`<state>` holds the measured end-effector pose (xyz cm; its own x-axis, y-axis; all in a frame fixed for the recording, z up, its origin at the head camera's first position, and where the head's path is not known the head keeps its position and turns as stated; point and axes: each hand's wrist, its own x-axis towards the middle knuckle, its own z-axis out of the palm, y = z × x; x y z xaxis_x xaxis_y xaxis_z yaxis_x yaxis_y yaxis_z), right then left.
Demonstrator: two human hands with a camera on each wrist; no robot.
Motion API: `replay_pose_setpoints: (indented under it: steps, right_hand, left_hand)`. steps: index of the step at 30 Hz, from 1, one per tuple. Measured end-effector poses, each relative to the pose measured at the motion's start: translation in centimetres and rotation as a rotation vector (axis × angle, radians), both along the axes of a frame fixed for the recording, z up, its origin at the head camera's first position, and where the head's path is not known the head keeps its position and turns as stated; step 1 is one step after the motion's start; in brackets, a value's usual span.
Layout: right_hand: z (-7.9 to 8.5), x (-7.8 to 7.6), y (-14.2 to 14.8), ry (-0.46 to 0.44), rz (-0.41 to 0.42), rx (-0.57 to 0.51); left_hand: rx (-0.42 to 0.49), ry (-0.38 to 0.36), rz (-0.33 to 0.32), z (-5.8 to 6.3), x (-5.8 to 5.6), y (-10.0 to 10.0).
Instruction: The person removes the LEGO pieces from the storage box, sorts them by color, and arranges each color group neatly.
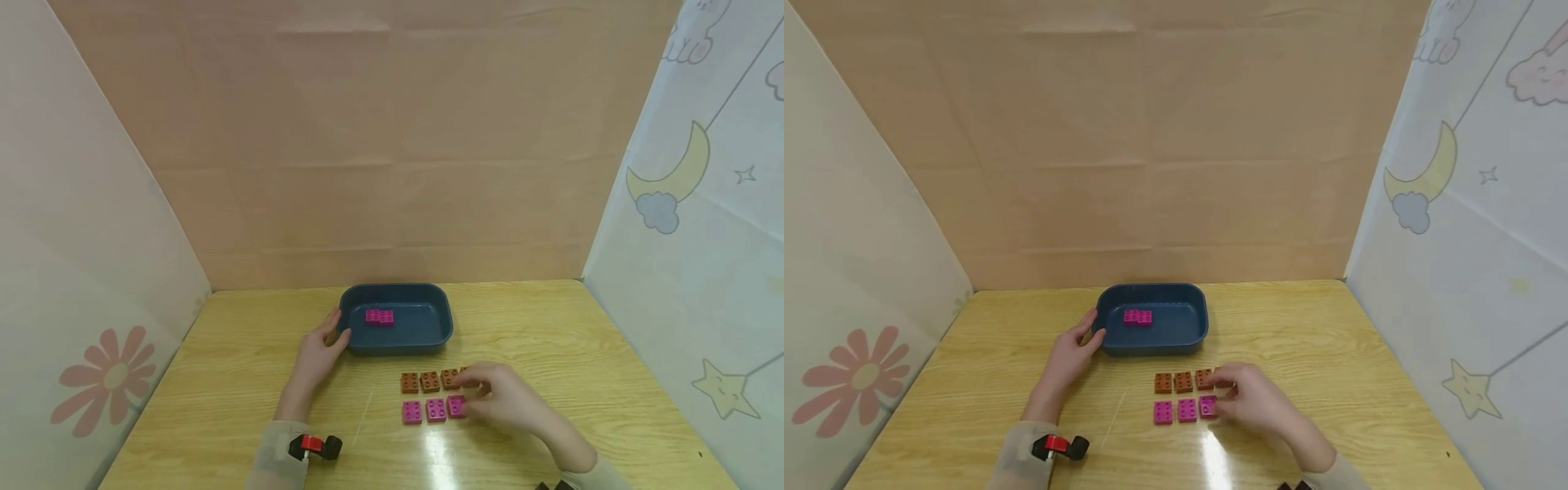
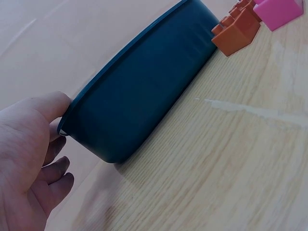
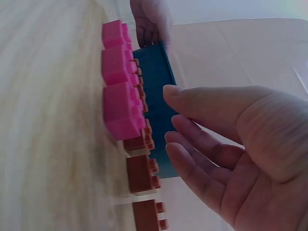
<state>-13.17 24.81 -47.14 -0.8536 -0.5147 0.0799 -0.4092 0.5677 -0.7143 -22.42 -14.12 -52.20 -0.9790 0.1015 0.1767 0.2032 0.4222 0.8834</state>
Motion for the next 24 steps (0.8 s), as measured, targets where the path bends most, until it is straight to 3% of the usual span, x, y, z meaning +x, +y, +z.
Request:
replay_pose_setpoints:
  steps: [3,6,9,14,19,24]
  right_hand:
    - [0.4,-0.9,-0.4,0.011,0.011,-0.051]
    - [0.9,-2.4,-1.4,-0.063,0.009,-0.12]
    - [1.4,-4.3,-2.9,-0.147,-0.004,-0.164]
    - [1.8,-8.3,-6.1,-0.16,-0.018,-0.183]
    - [0.7,-12.8,-8.9,-0.107,-0.091,-0.155]
    - [-1.0,-15.6,-11.0,-0.089,-0.162,-0.136]
  left_hand:
    - [0.004,-0.003,0.002,0.0,0.0,0.0]
    - [0.005,-0.003,0.004,0.0,0.1,0.0]
    - [0.012,0.001,0.005,0.0,0.3,0.0]
    - [0.011,0.013,0.004,0.1,0.4,0.1]
    - [-0.003,0.022,0.008,0.1,0.2,0.1]
    - [0.004,0.018,0.008,0.2,0.2,0.1]
